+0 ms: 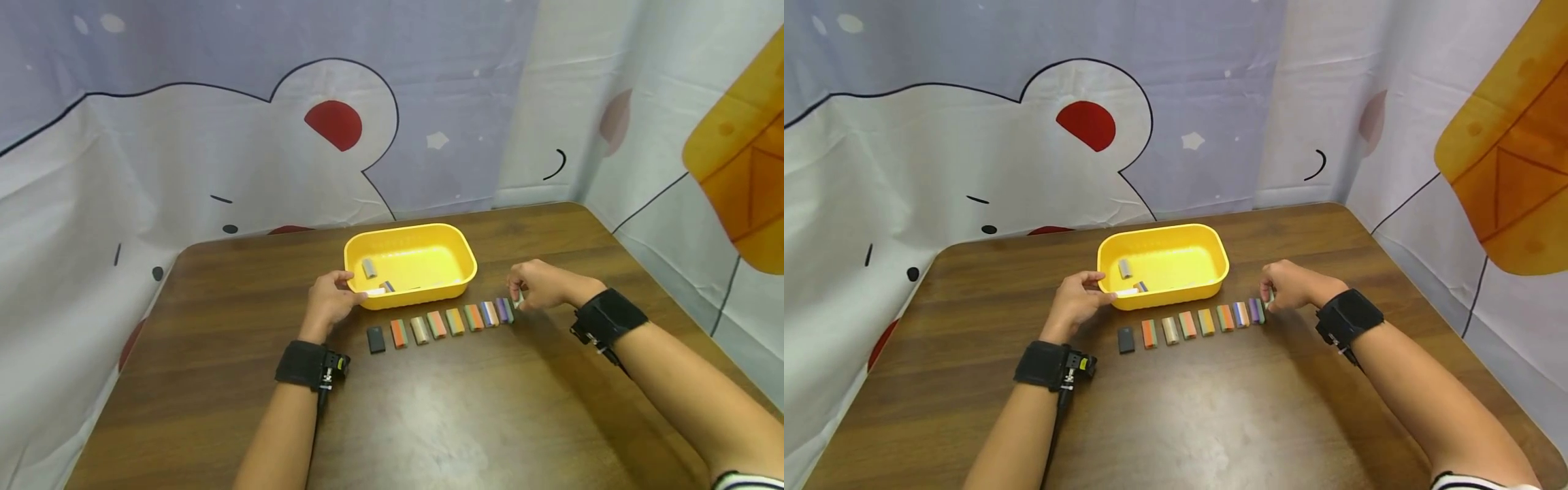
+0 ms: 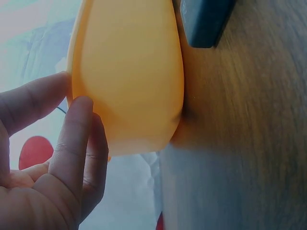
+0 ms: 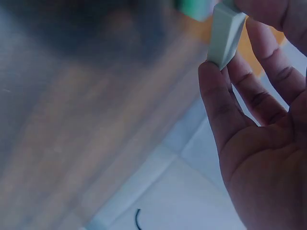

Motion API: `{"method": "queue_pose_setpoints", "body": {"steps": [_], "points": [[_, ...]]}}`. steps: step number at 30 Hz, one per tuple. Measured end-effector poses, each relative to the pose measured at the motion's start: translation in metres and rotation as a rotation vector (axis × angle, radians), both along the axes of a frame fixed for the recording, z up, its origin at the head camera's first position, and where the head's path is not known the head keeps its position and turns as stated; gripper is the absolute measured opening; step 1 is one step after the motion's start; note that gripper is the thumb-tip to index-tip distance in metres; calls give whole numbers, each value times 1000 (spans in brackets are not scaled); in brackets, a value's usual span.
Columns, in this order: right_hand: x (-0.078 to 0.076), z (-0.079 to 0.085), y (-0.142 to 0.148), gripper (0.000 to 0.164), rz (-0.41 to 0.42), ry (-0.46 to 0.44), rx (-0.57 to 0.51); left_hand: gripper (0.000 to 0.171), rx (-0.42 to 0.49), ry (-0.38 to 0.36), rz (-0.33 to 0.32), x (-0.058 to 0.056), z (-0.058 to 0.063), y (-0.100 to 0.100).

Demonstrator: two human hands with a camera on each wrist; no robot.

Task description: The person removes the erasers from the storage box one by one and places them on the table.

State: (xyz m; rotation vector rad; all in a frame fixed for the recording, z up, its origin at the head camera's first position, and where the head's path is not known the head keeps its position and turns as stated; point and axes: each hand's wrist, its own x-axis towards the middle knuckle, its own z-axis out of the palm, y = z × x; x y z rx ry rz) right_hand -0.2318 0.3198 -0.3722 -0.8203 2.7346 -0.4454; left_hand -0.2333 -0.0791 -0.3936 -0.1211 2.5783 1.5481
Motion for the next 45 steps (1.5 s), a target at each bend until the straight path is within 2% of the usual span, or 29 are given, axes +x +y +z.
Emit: {"method": "queue_pose_setpoints", "body": {"steps": [6,11,27,45], "points": [[1,-19,9,26,-7,-46,-19,56,-5,7,1,-1,1,0],[2,-25,11,32,-4,-33,-28,56,2,10,5,-1,1,0],[2,-27,9,30,5,-6,-23,57,7,-4,9,1,0,0],[2,-31,9,29,-14,-39,-23,55,20,10,0,2,-1,-1]]}}
